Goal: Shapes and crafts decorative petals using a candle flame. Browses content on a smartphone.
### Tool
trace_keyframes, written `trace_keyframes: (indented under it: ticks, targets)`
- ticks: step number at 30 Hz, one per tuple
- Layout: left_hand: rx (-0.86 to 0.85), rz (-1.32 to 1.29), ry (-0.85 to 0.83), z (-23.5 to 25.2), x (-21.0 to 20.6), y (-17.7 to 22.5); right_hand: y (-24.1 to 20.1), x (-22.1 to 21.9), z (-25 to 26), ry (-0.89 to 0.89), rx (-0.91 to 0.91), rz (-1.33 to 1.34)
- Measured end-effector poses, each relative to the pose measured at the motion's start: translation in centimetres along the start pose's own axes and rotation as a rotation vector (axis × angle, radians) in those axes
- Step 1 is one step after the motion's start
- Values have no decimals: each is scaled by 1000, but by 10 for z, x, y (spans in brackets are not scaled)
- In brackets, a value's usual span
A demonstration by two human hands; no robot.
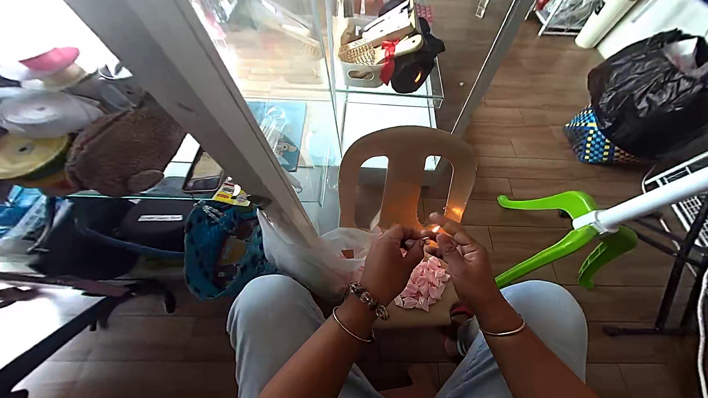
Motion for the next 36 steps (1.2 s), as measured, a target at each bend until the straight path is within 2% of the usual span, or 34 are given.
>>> trace_keyframes:
  ticks: [7, 9, 13, 18, 23, 28, 30, 33, 36]
  targets:
    - [14, 10, -81, -4, -9, 2, -7, 7, -4, 30, 162, -55]
    - [76, -116, -123, -4, -13, 1, -7, 9, -5, 50, 165, -78]
    - [334, -545, -172, -7, -19, -2, -9, 18, -7, 77, 177, -109]
    - [370, -644, -129, -5, -18, -7, -7, 31, -9, 106, 141, -76]
    - [356, -623, -126, -6, -18, -6, -3, 42, -10, 122, 83, -57]
    - [294, -533, -154, -4, -22, -6, -2, 26, -13, -45, 77, -70]
    - [264, -463, -193, -5, -25, -11, 2, 21, -15, -51, 44, -132]
    - [230, -264, -223, -9, -22, -18, 17, 19, -13, -44, -78, -207]
    - [250, 4, -220, -13, -7, -29, 43, 13, -8, -155, -304, -378]
Point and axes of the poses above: each hand's wrist, its own z-axis towards the middle knuckle, its own x-axis out of the back of the hand, y = z × x, the point moved 6 cm from there along z, towards the middle knuckle, and after that the axes turned 6 degrees about -z, right-handed, at the moved point
